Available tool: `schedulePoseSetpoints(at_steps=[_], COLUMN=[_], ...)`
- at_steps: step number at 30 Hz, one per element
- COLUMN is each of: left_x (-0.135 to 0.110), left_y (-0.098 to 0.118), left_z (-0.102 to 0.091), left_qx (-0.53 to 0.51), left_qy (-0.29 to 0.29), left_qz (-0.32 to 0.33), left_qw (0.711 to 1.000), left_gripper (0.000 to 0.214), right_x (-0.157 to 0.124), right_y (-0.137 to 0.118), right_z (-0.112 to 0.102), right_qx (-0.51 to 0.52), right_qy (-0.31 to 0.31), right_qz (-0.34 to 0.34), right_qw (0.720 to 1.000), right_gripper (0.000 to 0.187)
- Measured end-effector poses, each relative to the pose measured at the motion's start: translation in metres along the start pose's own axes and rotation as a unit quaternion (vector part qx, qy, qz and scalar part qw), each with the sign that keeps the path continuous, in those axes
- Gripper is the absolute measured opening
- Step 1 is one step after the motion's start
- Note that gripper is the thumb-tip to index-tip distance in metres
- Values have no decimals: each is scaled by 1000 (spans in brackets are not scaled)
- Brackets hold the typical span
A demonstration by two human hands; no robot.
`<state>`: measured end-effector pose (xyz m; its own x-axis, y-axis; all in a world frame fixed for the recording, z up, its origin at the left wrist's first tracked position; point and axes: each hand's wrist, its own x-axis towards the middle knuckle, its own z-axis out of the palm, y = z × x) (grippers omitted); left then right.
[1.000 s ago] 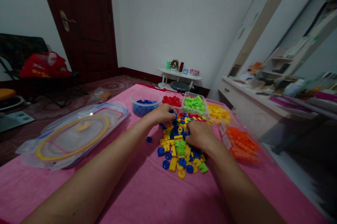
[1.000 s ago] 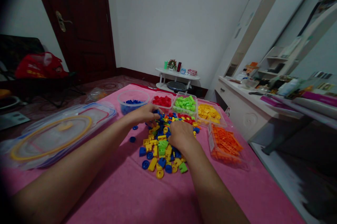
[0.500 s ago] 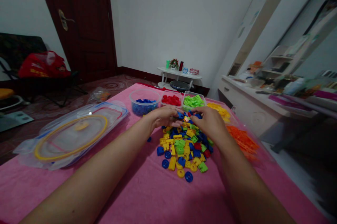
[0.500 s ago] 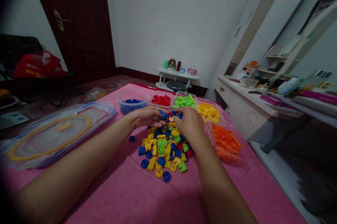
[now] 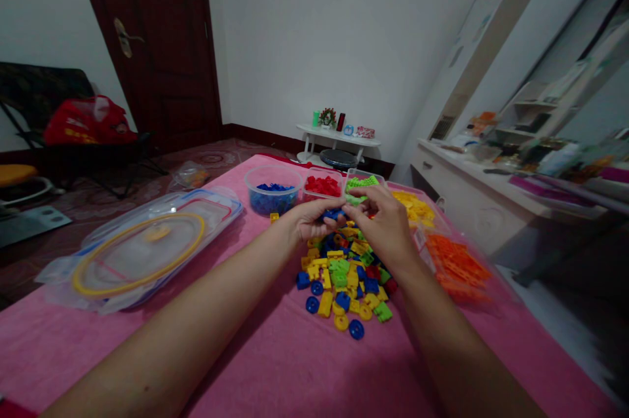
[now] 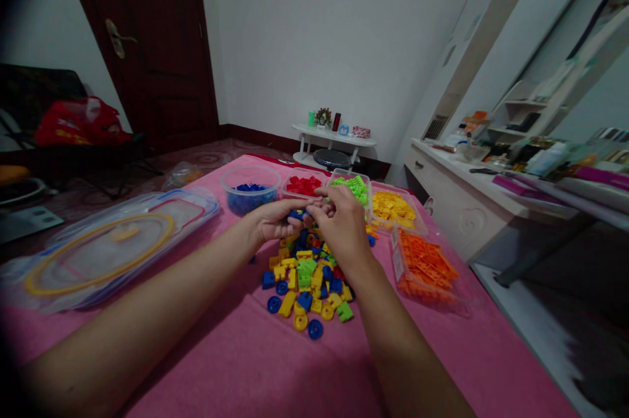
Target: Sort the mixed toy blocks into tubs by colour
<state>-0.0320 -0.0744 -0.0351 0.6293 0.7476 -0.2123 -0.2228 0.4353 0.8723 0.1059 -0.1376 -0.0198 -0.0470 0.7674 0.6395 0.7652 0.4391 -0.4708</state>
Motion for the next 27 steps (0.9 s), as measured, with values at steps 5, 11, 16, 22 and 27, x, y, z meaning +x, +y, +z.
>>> schedulePoseSetpoints(at_steps=[5,11,16,22,27], left_x=[-6,-13,-1,-5,-13], left_y=[27,40,22,22,28], left_z=[-23,-72,-87,-59,-28], left_qx=[83,440,609,652,643], left_qy=[174,467,422,324,249], left_qz=[226,409,296,309,320], left_qw=[955,648,602,612,649], left_gripper=[10,26,47,28,26], right_x=[0,-2,0,-5,-18], right_y=[-1,0,3,-5,-26], right_z=[-4,2,2,-10,-9], right_qx=[18,3,-22,-110,-218], right_qy=[10,-32,-40,-287,-434], right_qz=[-15,-22,-18,5,-6], right_qw=[1000,999,999,952,874], right_gripper=[17,15,15,13,51])
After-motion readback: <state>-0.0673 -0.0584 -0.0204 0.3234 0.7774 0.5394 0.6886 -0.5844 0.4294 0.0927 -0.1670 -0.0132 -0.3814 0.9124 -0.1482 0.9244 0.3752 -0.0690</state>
